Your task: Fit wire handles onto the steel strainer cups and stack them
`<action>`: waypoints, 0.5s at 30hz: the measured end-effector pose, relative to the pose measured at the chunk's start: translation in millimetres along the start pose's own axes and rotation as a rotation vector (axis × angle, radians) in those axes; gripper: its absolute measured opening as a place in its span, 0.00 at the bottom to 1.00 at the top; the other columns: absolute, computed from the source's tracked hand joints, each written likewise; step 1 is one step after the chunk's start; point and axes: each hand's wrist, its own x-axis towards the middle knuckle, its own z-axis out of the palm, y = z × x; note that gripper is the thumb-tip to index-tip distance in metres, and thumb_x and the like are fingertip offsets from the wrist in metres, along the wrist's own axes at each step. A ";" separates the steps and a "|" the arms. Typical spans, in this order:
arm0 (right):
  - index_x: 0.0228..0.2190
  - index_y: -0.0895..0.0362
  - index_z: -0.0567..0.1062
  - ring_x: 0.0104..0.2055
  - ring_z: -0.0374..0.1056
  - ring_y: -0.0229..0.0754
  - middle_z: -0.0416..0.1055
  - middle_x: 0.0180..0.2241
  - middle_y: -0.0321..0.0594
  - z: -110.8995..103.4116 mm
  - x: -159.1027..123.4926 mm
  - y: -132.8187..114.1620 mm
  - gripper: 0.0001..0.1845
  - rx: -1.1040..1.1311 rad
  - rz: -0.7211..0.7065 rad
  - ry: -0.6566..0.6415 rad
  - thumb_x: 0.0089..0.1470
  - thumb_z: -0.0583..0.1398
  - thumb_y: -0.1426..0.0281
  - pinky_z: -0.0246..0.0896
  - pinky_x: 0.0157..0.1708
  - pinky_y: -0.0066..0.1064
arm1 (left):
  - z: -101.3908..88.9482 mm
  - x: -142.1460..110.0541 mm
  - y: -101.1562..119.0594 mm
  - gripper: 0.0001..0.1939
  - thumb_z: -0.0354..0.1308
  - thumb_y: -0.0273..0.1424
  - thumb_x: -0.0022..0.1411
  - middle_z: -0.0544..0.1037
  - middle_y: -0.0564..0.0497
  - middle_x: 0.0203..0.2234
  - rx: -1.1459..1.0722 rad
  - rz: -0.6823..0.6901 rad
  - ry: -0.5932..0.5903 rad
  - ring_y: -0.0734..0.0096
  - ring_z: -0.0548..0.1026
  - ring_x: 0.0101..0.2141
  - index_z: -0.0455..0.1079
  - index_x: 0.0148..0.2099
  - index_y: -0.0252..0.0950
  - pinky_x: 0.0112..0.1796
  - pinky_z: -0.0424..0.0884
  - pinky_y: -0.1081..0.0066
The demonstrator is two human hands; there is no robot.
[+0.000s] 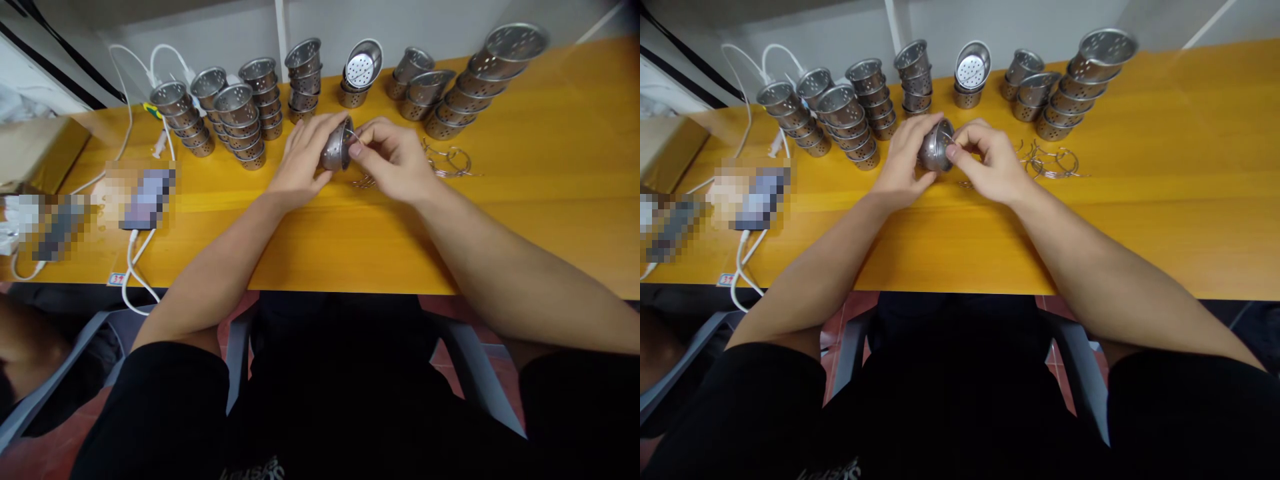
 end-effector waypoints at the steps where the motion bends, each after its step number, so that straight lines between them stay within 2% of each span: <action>1: 0.35 0.41 0.79 0.52 0.81 0.69 0.85 0.44 0.47 -0.3 0.2 -0.6 0.41 0.001 0.034 0.032 0.68 0.68 0.18 0.79 0.67 0.77 | -0.1 -0.2 2.3 0.45 0.65 0.44 0.84 0.70 0.44 0.89 -0.008 -0.006 -0.001 0.40 0.66 0.91 0.55 0.94 0.58 0.95 0.52 0.38; 3: 0.40 0.39 0.81 0.51 0.81 0.68 0.87 0.46 0.47 -3.4 -0.8 -8.1 0.39 -0.020 0.074 0.064 0.68 0.67 0.17 0.82 0.65 0.75 | -1.3 -1.3 6.8 0.46 0.65 0.50 0.84 0.70 0.42 0.89 -0.039 -0.033 0.012 0.38 0.67 0.90 0.53 0.94 0.56 0.94 0.56 0.37; 4: 0.45 0.37 0.83 0.53 0.83 0.69 0.89 0.50 0.47 -6.4 -1.7 -15.0 0.37 -0.045 0.076 0.050 0.69 0.67 0.19 0.82 0.66 0.75 | -2.7 -2.1 8.7 0.48 0.66 0.55 0.84 0.70 0.41 0.89 -0.061 -0.051 0.024 0.38 0.69 0.90 0.52 0.94 0.55 0.93 0.60 0.38; 7: 0.66 0.26 0.83 0.66 0.83 0.72 0.87 0.69 0.42 -18.9 -4.2 -41.1 0.34 -0.179 0.063 -0.096 0.70 0.69 0.26 0.82 0.73 0.75 | -10.3 -4.9 11.7 0.53 0.71 0.64 0.77 0.74 0.40 0.86 -0.112 -0.073 0.047 0.36 0.75 0.85 0.56 0.91 0.52 0.90 0.69 0.40; 8: 0.67 0.24 0.84 0.70 0.81 0.73 0.85 0.73 0.39 -23.1 -4.6 -48.7 0.33 -0.235 0.057 -0.154 0.71 0.69 0.27 0.80 0.76 0.75 | -13.3 -5.7 11.8 0.54 0.73 0.65 0.75 0.75 0.40 0.85 -0.120 -0.057 0.037 0.35 0.77 0.84 0.58 0.89 0.51 0.89 0.71 0.41; 11: 0.58 0.27 0.90 0.79 0.76 0.77 0.81 0.77 0.38 -32.2 -4.2 -59.6 0.26 -0.327 -0.017 -0.262 0.74 0.67 0.29 0.73 0.83 0.77 | -20.7 -7.3 11.4 0.53 0.72 0.65 0.74 0.76 0.40 0.83 -0.135 -0.017 0.006 0.34 0.77 0.82 0.60 0.88 0.50 0.88 0.73 0.42; 13: 0.54 0.28 0.92 0.81 0.74 0.78 0.80 0.78 0.36 -34.7 -3.4 -57.7 0.28 -0.323 -0.049 -0.298 0.76 0.64 0.27 0.69 0.86 0.80 | -23.1 -7.9 12.2 0.50 0.70 0.65 0.76 0.76 0.42 0.83 -0.149 -0.049 -0.001 0.34 0.76 0.84 0.62 0.87 0.51 0.89 0.72 0.41; 15: 0.52 0.24 0.93 0.83 0.72 0.77 0.78 0.80 0.29 -35.0 -2.6 -53.4 0.29 -0.304 -0.032 -0.326 0.74 0.63 0.24 0.67 0.87 0.80 | -24.2 -8.1 14.2 0.46 0.69 0.65 0.77 0.77 0.43 0.82 -0.155 -0.095 -0.008 0.33 0.76 0.84 0.65 0.85 0.54 0.89 0.70 0.39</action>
